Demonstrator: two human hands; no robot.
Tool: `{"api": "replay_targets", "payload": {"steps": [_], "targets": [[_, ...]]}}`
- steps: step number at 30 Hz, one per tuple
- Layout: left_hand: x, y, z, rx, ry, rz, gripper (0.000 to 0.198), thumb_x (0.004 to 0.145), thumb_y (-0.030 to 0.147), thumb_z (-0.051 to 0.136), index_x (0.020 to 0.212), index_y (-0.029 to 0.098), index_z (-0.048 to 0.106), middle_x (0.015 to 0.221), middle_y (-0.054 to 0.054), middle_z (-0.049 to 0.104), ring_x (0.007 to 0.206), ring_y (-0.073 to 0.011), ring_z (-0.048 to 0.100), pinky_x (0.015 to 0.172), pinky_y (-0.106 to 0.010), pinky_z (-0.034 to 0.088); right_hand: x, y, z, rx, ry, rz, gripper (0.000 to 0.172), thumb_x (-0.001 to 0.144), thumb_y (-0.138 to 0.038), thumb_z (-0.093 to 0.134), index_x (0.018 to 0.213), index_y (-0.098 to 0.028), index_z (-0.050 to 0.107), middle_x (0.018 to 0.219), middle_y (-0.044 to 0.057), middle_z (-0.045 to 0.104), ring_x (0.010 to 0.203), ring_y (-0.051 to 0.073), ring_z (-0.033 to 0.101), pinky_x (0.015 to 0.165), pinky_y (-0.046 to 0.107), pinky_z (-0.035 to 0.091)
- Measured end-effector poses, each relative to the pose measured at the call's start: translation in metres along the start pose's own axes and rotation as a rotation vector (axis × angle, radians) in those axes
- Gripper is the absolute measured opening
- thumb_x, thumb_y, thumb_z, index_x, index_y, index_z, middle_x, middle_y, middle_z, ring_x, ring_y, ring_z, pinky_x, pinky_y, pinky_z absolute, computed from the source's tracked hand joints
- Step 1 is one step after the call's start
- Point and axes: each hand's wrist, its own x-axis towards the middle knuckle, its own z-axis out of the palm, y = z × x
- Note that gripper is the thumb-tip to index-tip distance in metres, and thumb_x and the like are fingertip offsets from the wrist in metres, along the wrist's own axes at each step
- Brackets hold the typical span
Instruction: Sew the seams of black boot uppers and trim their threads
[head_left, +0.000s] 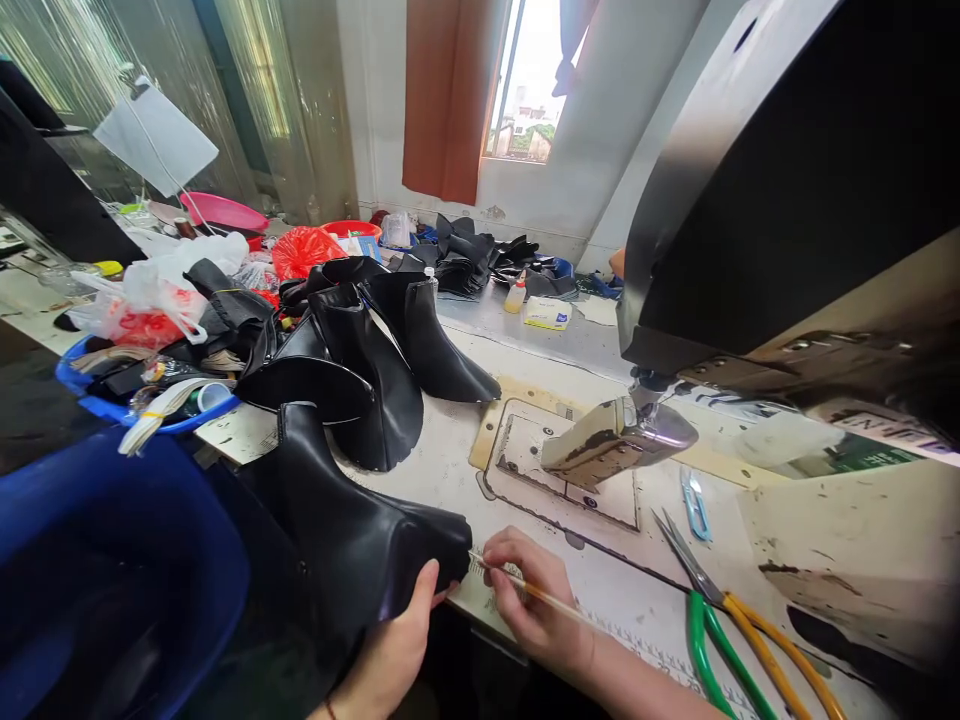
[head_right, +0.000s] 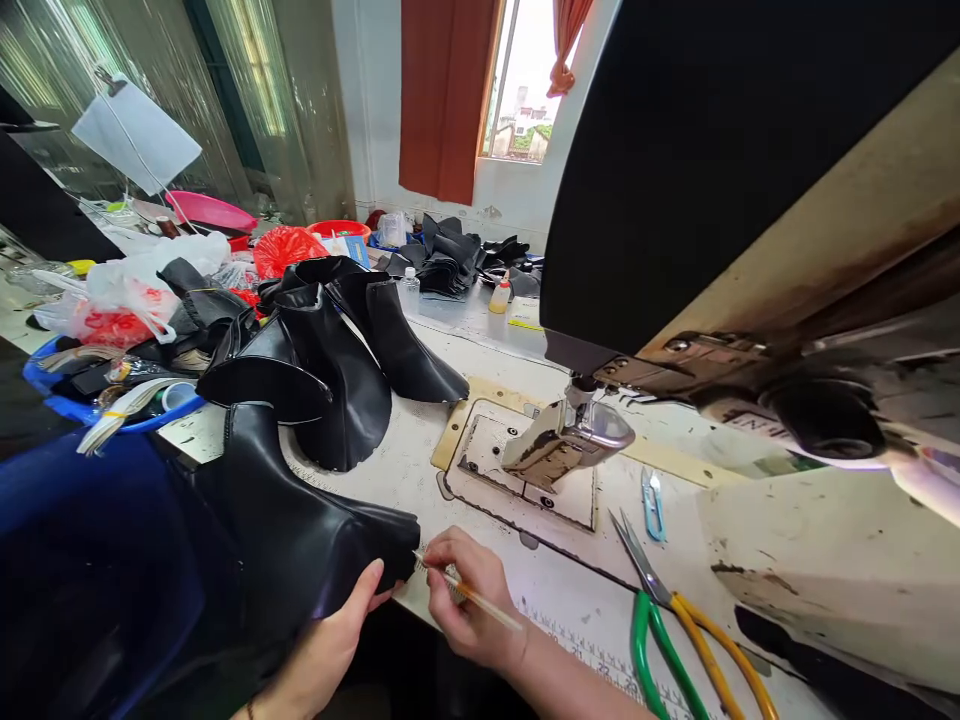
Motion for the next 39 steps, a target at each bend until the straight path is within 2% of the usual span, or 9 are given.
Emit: {"api": "replay_targets", "payload": {"steps": [3, 7, 12, 17, 22, 29, 35, 39], "targets": [[0.002, -0.007, -0.001, 0.077, 0.153, 0.054, 0.034, 0.083, 0.053, 0.061, 0.106, 0.032, 0.073, 0.106, -0.005, 0.073, 0.116, -0.0334, 0.061, 0.11, -0.047, 0.044, 0.001, 0.0, 0.002, -0.031, -0.022, -0.047, 0.019, 0.086, -0.01, 0.049, 0.097, -0.023, 0.056, 0.078, 0.002, 0.062, 0.067, 0.015, 0.062, 0.058, 0.025, 0.05], [0.002, -0.012, -0.002, 0.154, 0.226, 0.126, 0.027, 0.08, 0.049, 0.067, 0.097, 0.03, 0.076, 0.1, -0.007, 0.074, 0.114, -0.0336, 0.062, 0.113, -0.046, 0.039, 0.002, 0.002, 0.003, -0.059, -0.04, -0.095, 0.023, 0.085, -0.008, 0.048, 0.1, -0.024, 0.054, 0.079, 0.002, 0.062, 0.067, 0.013, 0.062, 0.058, 0.024, 0.05], [-0.002, 0.007, -0.004, 0.34, 0.296, 0.233, 0.035, 0.081, 0.053, 0.064, 0.093, 0.022, 0.076, 0.097, -0.009, 0.075, 0.106, -0.0312, 0.066, 0.113, -0.047, 0.038, 0.001, 0.003, 0.003, -0.069, -0.054, -0.123, 0.02, 0.083, -0.008, 0.046, 0.095, -0.023, 0.051, 0.075, 0.002, 0.059, 0.065, 0.014, 0.059, 0.055, 0.025, 0.049], [-0.004, 0.025, -0.003, 0.509, 0.4, 0.388, 0.039, 0.082, 0.055, 0.06, 0.084, 0.019, 0.076, 0.085, -0.009, 0.076, 0.091, -0.0305, 0.07, 0.111, -0.05, 0.04, 0.0, 0.005, 0.005, -0.079, -0.073, -0.149, 0.024, 0.083, -0.005, 0.046, 0.1, -0.022, 0.051, 0.08, 0.005, 0.062, 0.069, 0.015, 0.06, 0.058, 0.025, 0.051], [-0.005, 0.034, -0.002, 0.48, 0.364, 0.395, 0.038, 0.086, 0.052, 0.057, 0.078, 0.021, 0.077, 0.08, -0.006, 0.076, 0.08, -0.027, 0.073, 0.097, -0.044, 0.054, -0.001, 0.005, 0.004, -0.082, -0.069, -0.117, 0.02, 0.083, -0.007, 0.046, 0.095, -0.022, 0.051, 0.077, 0.004, 0.06, 0.065, 0.014, 0.059, 0.056, 0.024, 0.049], [-0.008, 0.041, -0.001, 0.376, 0.328, 0.363, 0.031, 0.086, 0.048, 0.059, 0.08, 0.025, 0.078, 0.082, -0.002, 0.078, 0.078, -0.0236, 0.074, 0.088, -0.038, 0.059, 0.0, 0.005, 0.004, -0.067, -0.082, -0.132, 0.021, 0.082, -0.006, 0.045, 0.095, -0.022, 0.05, 0.077, 0.003, 0.059, 0.067, 0.014, 0.058, 0.057, 0.024, 0.049], [-0.007, 0.039, -0.002, 0.45, 0.371, 0.359, 0.036, 0.083, 0.051, 0.06, 0.085, 0.021, 0.078, 0.087, -0.007, 0.077, 0.084, -0.0286, 0.072, 0.1, -0.046, 0.052, -0.001, 0.005, 0.002, -0.065, -0.059, -0.124, 0.024, 0.082, -0.005, 0.044, 0.097, -0.022, 0.049, 0.079, 0.004, 0.059, 0.068, 0.015, 0.057, 0.058, 0.025, 0.047], [-0.006, 0.038, -0.001, 0.346, 0.317, 0.301, 0.031, 0.084, 0.048, 0.059, 0.081, 0.024, 0.078, 0.081, -0.004, 0.077, 0.081, -0.0269, 0.073, 0.1, -0.044, 0.052, -0.003, 0.003, 0.0, -0.042, -0.088, -0.137, 0.016, 0.082, -0.009, 0.042, 0.088, -0.023, 0.047, 0.069, 0.001, 0.052, 0.058, 0.015, 0.051, 0.051, 0.026, 0.04]]}}
